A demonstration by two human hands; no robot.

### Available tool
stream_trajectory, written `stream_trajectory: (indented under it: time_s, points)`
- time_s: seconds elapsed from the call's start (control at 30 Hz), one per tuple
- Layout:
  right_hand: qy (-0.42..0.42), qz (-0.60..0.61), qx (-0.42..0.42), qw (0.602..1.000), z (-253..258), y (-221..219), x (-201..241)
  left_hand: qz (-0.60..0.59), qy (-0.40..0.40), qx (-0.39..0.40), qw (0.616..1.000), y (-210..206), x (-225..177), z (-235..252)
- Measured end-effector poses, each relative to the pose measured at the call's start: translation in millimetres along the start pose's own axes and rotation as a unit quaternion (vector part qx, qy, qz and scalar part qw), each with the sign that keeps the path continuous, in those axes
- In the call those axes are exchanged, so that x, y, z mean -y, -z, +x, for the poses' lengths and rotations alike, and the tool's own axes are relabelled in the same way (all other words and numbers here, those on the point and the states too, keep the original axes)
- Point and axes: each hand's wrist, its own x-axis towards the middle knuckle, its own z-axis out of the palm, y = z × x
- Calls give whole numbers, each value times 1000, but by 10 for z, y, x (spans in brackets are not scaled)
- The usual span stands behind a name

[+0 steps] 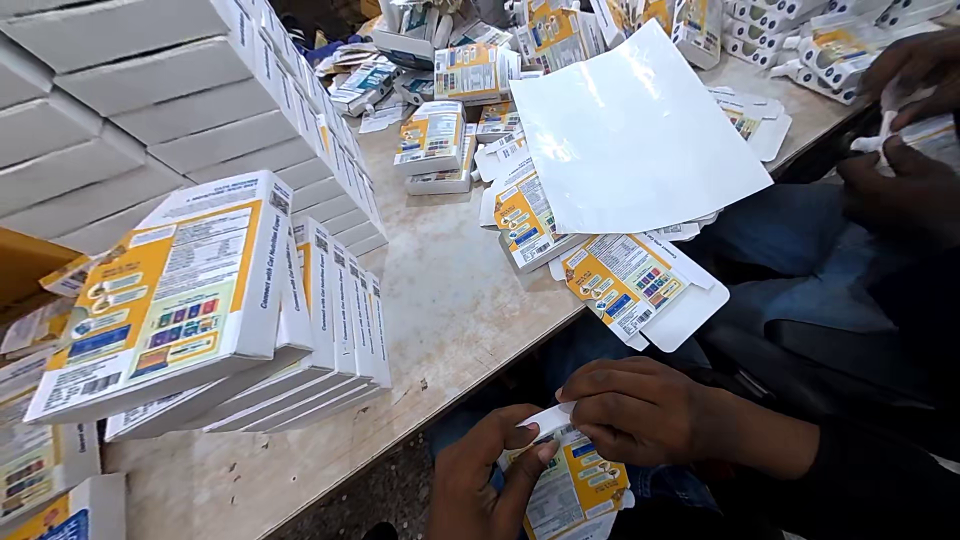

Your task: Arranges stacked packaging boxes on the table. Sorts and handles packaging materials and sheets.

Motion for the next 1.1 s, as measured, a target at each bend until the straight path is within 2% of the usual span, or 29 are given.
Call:
stream_trajectory:
  time_s: [0.33,0.63,0.73,0.97,1.1]
  points:
    - [-73,113,23,991,-18,56,-36,-6,6,3,1000,15,-34,0]
    - [-93,227,75,967,-20,-4,-66,-8,14,4,1000,-10,-11,-6]
    - [-84,210,87,970,-26,-10,-69,-7,17,4,1000,-1,27,-14]
    - [16,25,148,989,-51,14,-87,-83,40,36,995,98,162,1]
    - [30,23,168,985,-58,40,-96,-93,46,47,994,104,180,20]
